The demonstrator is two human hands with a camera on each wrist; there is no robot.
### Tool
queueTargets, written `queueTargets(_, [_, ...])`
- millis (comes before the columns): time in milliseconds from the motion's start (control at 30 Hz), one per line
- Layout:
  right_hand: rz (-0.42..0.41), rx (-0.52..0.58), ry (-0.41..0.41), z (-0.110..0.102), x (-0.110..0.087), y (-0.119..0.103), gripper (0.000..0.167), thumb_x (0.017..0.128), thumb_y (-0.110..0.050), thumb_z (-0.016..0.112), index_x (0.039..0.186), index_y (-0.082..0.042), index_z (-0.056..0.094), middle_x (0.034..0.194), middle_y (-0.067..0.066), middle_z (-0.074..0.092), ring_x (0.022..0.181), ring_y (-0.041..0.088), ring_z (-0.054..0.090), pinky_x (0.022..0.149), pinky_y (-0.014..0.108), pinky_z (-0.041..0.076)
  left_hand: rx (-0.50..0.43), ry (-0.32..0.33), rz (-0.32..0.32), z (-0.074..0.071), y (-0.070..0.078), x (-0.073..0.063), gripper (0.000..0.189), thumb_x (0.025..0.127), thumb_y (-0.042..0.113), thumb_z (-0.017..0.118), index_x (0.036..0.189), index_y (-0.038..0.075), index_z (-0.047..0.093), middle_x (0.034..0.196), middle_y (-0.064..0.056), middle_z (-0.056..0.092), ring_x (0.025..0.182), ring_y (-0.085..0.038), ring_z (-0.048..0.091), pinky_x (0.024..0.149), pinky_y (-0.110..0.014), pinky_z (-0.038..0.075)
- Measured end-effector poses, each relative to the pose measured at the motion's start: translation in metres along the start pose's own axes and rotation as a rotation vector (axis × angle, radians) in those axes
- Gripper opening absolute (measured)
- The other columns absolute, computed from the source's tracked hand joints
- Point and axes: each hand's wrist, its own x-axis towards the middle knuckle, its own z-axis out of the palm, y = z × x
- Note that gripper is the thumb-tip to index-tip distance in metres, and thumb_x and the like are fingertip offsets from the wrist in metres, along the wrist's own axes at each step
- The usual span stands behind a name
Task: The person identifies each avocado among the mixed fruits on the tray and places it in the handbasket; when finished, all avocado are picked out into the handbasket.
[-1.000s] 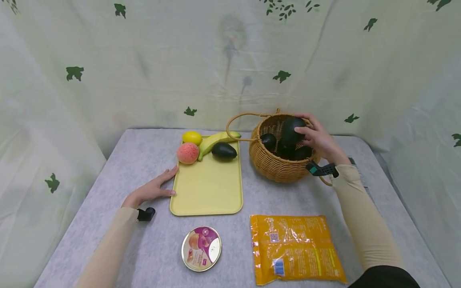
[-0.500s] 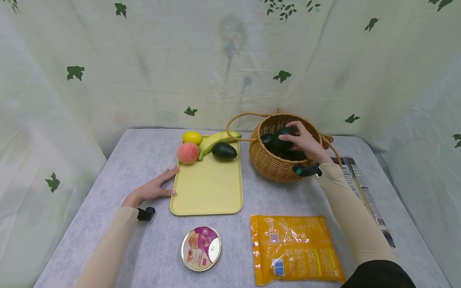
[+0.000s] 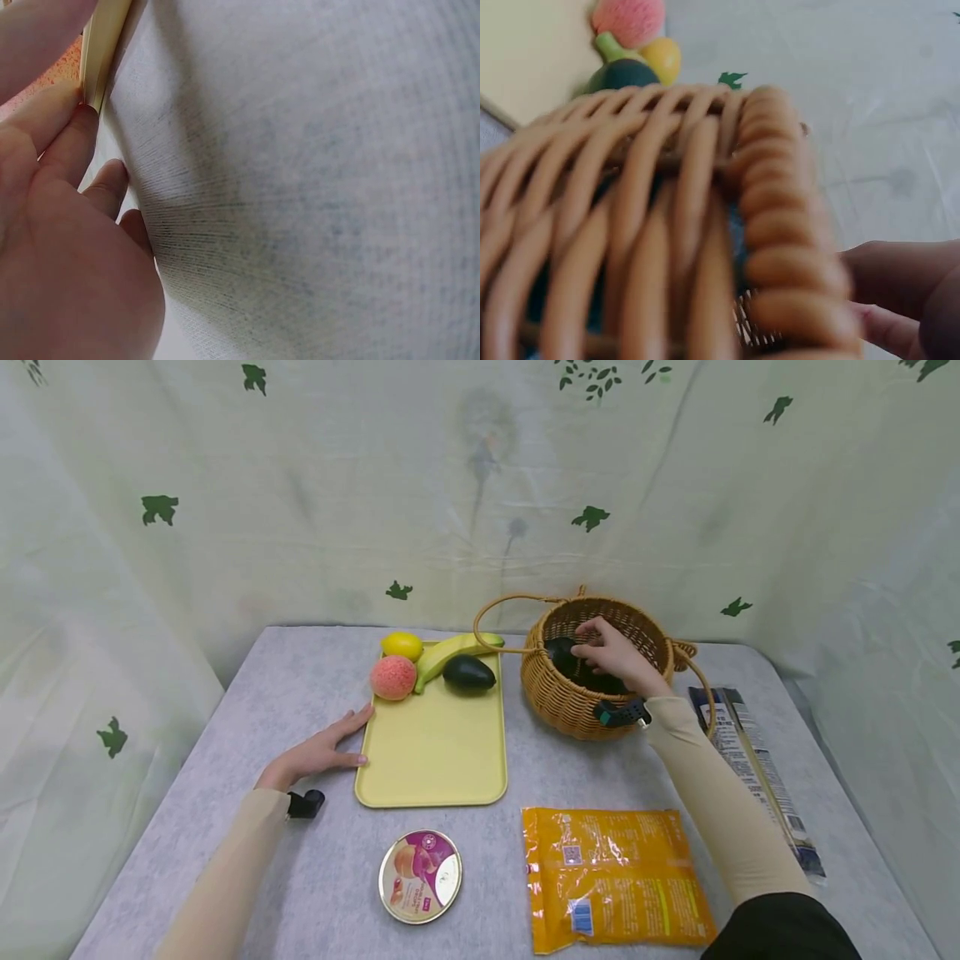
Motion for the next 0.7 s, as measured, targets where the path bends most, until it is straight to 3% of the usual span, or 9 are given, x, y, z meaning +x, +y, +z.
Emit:
queueTargets(200, [-0.08,0.109,-0.002,-0.001,-0.003,0.001,0.048,0.101,-0.02,0.05,0.14,0.0,0.032,0.134,0.027,0.042,0.123,0.044,0.044,0.098,0.055,0.04,0.015,0.002,-0.002,0.0,-0.003,0.001,0.091,0.087,0.028,0.071,0.154,0.015,0.011,0.158,-0.018,-0.001,0.142,-0.039,-0.011,0.107,-0.065,-0.003])
queueTargets(433, [-0.192,0.274,0.003,0.005,-0.009,-0.009,0.044,0.101,-0.019,0.051,0.138,0.0,0.036,0.136,0.025,0.041,0.12,0.04,0.047,0.1,0.053,0.039,0.012,0.001,-0.014,0.0,-0.003,0.001,0.092,0.087,0.031,0.071,0.155,0.016,0.011,0.159,-0.016,-0.002,0.142,-0.037,-0.012,0.108,-0.064,-0.004])
queueTargets(700, [-0.312,0.305,-0.071,0.025,-0.011,-0.034,0.044,0.098,-0.017,0.055,0.136,0.0,0.04,0.131,0.027,0.045,0.114,0.037,0.052,0.097,0.05,0.043,0.011,0.002,0.001,0.0,-0.002,0.0,0.091,0.087,0.029,0.071,0.154,0.015,0.011,0.158,-0.018,-0.001,0.142,-0.039,-0.012,0.107,-0.065,-0.005])
